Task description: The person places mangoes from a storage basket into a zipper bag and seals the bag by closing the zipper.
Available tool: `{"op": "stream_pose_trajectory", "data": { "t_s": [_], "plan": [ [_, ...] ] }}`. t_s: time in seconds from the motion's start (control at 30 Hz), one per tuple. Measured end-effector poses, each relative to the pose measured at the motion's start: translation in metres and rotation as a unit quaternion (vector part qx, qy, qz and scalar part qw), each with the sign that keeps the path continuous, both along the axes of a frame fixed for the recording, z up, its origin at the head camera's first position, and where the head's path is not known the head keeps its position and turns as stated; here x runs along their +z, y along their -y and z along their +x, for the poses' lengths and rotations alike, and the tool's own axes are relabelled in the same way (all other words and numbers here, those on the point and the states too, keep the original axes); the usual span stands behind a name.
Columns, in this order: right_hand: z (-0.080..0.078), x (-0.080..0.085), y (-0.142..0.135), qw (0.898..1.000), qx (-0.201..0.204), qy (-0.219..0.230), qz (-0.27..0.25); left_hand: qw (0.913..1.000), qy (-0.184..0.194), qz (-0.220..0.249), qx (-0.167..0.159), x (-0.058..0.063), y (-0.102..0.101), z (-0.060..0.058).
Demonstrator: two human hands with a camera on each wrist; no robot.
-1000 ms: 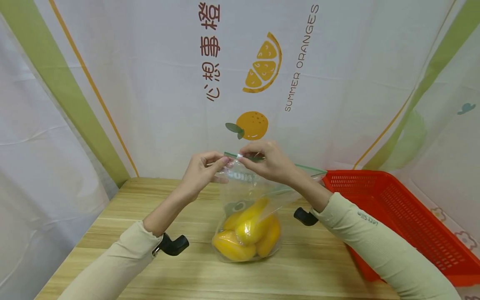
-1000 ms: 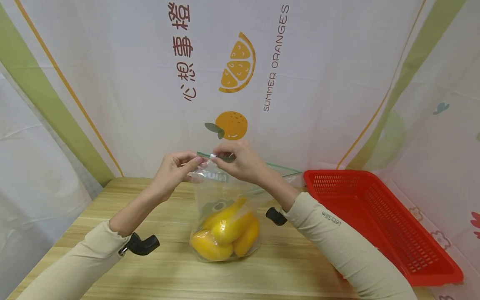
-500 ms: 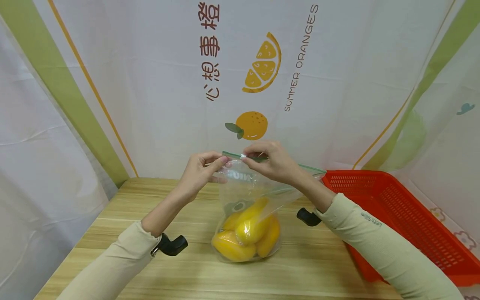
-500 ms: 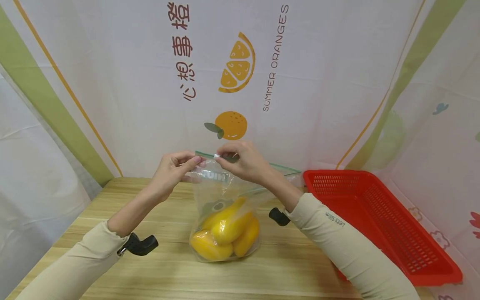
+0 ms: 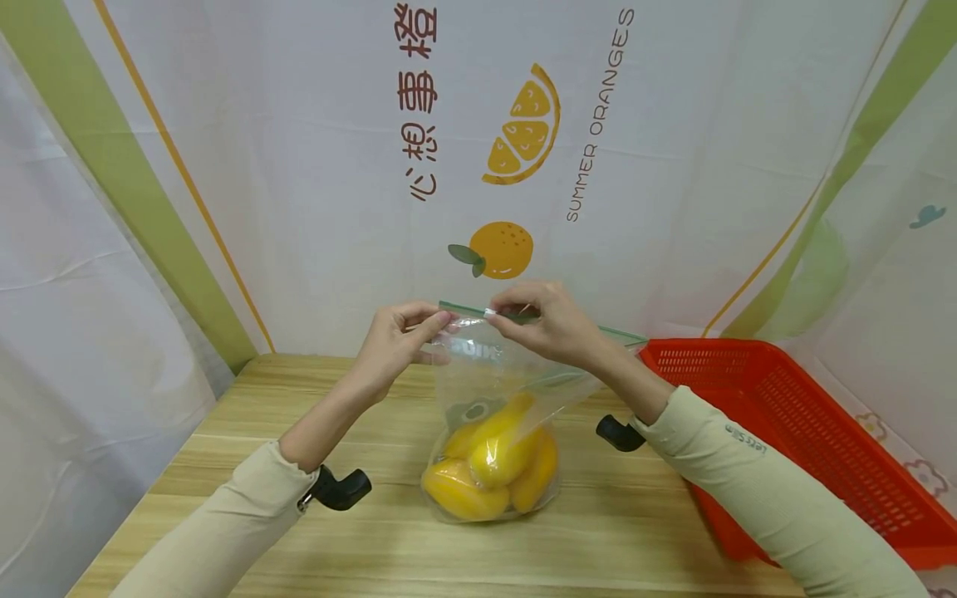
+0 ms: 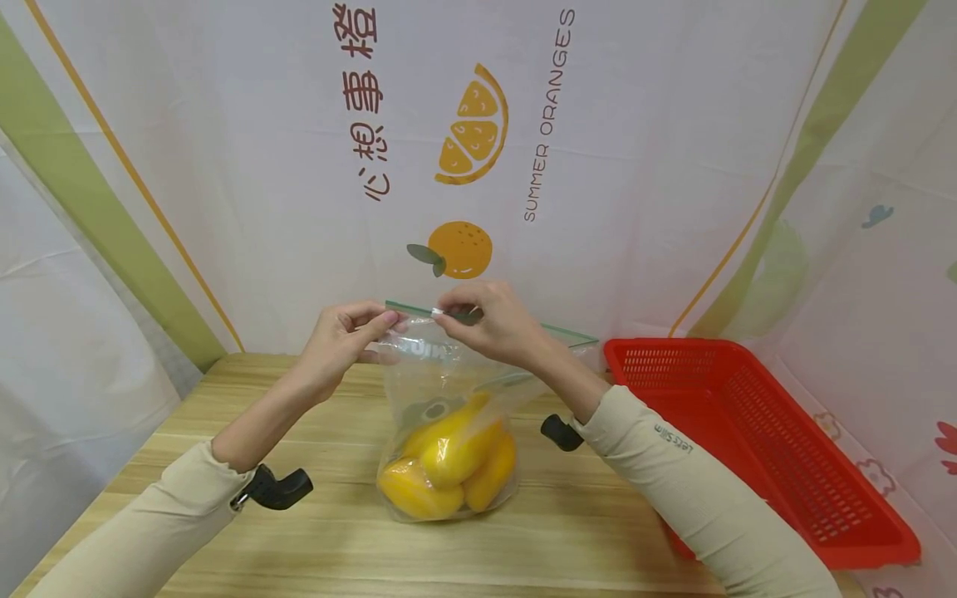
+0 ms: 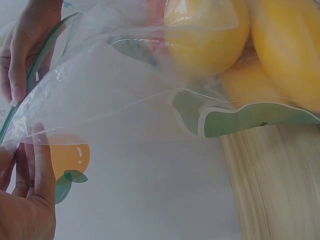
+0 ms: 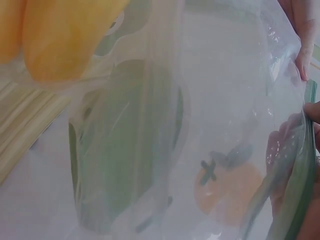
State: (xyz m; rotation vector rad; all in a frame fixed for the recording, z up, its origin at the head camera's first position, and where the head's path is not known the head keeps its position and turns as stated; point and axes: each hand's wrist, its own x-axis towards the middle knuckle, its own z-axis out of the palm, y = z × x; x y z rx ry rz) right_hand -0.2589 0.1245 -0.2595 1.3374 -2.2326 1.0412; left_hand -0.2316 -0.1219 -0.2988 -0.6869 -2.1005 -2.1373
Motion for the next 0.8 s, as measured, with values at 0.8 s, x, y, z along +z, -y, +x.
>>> {"op": "stream_pose_trajectory", "data": {
  "t_s": [0.8],
  "plan": [
    [-0.0003,-0.0008,-0.009,1.0,-0.011,0.01,0.007,0.9999,0.014,0.002,0.003,-0.0009,0.0006,0.0003]
  ]
}}
